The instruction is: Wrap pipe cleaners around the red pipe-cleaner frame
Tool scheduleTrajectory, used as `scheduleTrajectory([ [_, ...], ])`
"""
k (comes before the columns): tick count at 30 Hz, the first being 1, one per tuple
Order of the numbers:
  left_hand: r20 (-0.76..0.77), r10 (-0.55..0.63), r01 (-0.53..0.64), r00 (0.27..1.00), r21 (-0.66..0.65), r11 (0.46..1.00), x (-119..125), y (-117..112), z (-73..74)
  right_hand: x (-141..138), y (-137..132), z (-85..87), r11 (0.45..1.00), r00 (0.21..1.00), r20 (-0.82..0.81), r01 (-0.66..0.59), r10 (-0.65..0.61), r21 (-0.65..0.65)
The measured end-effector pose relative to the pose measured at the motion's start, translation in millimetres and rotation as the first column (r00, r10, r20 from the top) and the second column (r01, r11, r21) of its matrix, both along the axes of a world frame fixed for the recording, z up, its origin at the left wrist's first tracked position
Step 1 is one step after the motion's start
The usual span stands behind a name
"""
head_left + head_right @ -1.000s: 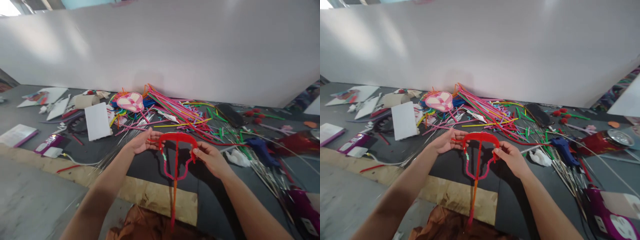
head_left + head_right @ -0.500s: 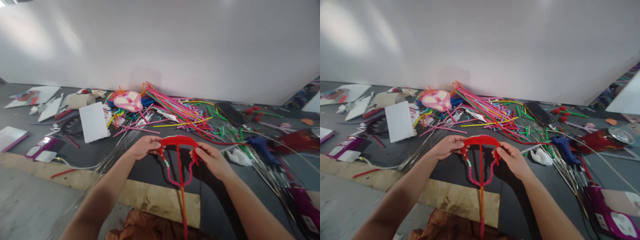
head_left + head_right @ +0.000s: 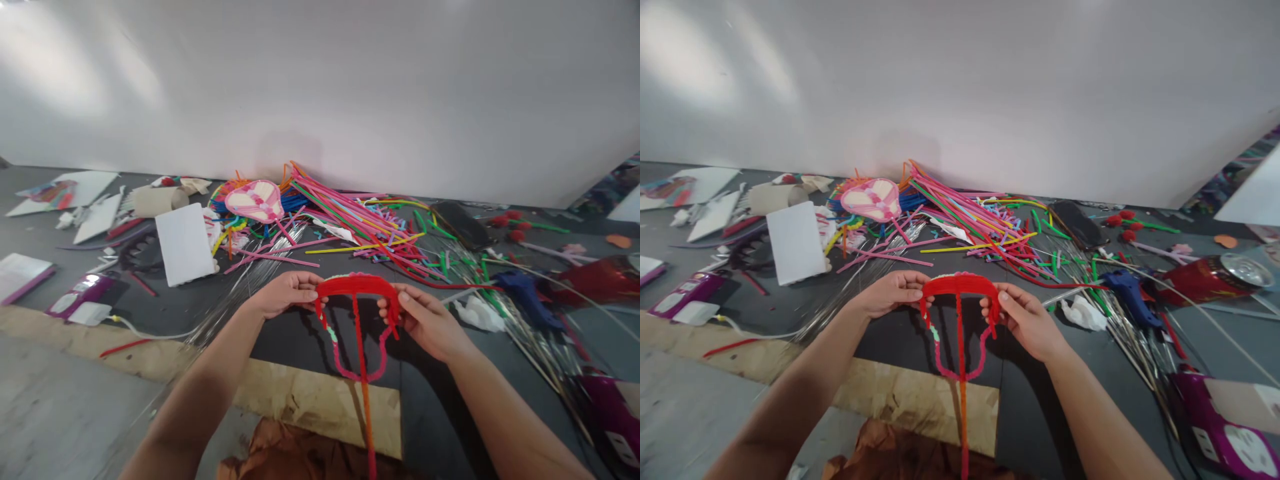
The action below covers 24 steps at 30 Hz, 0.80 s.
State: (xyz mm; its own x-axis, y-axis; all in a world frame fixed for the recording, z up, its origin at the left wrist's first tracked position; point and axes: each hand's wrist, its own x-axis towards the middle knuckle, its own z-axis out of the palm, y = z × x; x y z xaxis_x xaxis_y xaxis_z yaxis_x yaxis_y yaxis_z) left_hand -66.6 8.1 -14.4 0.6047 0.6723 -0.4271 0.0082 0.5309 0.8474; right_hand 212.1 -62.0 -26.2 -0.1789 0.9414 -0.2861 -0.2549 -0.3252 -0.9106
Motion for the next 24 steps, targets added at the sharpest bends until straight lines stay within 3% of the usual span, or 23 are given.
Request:
scheduleTrajectory([
  [4, -0.006, -0.067, 0.067, 0.998, 0.037, 0.997, -3, 1, 1.2, -4, -2, 5.2, 0.998, 0.996, -0.084, 0.035, -0.040, -0.060],
  [12, -0.025, -0.060, 0.062, 0.998, 0.084, 0.995, -2, -2, 0.0, -4, -5, 10.7, 0.998, 0.985, -0.171, -0.046, 0.040, -0.033],
  [18, -0.024, 0.016, -0.014, 1.000, 0.069, 0.998, 0, -2, -1.2, -1, -7, 12.0, 0.978, 0.973, -0.105, -0.209, 0.206, -0.021],
  [21, -0.055, 0.045, -0.040, 0.997, 0.088, 0.995, 4, -3, -1.9, -2, -9, 13.5, 0.978, 0.974, -0.091, -0.209, 0.209, 0.005],
  [24, -0.041, 0.197, -0.183, 0.979, 0.223, 0.957, 10, -3, 0.4, -5, -10, 23.5, 0.986, 0.977, -0.129, -0.162, 0.167, 0.049],
])
